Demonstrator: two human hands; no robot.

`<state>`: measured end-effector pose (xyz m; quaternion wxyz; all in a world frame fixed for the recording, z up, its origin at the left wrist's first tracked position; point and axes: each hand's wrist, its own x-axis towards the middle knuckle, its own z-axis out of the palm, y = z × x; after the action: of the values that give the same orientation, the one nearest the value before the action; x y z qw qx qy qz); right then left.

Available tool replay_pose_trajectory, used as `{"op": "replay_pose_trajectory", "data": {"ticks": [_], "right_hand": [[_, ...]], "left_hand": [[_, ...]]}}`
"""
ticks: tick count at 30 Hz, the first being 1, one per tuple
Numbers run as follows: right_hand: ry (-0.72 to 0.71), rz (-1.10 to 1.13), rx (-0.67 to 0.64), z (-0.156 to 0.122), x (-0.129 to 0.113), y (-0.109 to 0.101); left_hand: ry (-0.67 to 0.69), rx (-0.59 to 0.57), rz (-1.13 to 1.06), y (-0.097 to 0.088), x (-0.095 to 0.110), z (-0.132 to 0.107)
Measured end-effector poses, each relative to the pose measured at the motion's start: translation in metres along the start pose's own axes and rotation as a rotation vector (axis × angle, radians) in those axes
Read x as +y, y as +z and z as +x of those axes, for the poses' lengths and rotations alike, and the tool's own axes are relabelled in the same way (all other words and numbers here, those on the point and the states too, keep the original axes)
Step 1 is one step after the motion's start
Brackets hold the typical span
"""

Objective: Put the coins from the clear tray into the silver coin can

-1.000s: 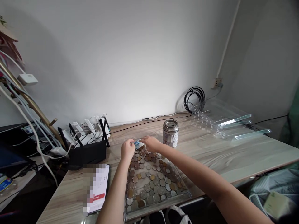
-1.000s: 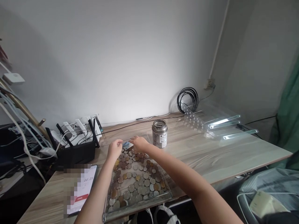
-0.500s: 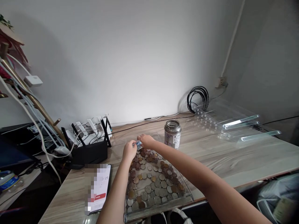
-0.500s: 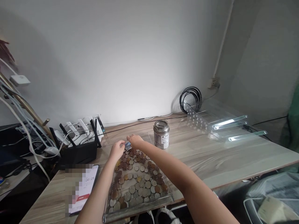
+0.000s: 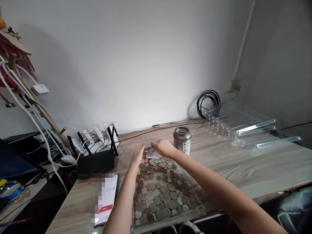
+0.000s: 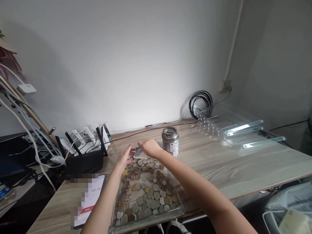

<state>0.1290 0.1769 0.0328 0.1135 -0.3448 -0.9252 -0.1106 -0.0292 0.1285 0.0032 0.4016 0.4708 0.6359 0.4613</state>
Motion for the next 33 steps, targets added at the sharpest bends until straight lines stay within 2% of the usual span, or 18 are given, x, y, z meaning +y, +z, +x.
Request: {"op": "replay_pose_trajectory", "data": {"ticks": [2,6,11,14,16,20,22,25,27,31,33], "right_hand": [[-0.047,0.027,0.101,-0.017,0.001,-0.005],[-0.056,0.208,0.177,-0.039,-0.001,-0.002],[-0.031,0.780,0.172,-0.044,-0.001,0.007],[-0.014,0.977,0.130,-0.042,0.000,0.011],[-0.015,0.980,0.144,-0.041,0.000,0.013],[-0.079,0.817,0.222,-0.043,0.000,0.014],[-0.088,0.796,0.230,-0.043,0.000,0.015],[-0.003,0.871,0.209,-0.041,0.001,0.018],[0.044,0.879,0.207,-0.040,0.002,0.019],[-0.016,0.726,0.252,-0.043,0.001,0.016],[-0.051,0.673,0.256,-0.045,-0.001,0.014]], "left_hand": [[-0.056,-0.086,-0.137,0.003,0.004,-0.006],[-0.008,-0.287,-0.166,0.007,0.002,-0.012],[0.116,-0.263,-0.161,0.009,0.001,-0.011],[0.157,-0.254,-0.135,0.010,0.005,-0.012],[0.091,-0.297,-0.106,0.010,0.006,-0.015],[-0.070,-0.393,-0.088,0.007,0.005,-0.017],[-0.056,-0.375,-0.123,0.007,0.004,-0.017],[-0.006,-0.343,-0.116,0.008,0.003,-0.015],[-0.022,-0.353,-0.084,0.009,0.002,-0.015],[-0.108,-0.405,-0.100,0.009,-0.001,-0.015],[-0.103,-0.416,-0.133,0.008,-0.001,-0.015]]}}
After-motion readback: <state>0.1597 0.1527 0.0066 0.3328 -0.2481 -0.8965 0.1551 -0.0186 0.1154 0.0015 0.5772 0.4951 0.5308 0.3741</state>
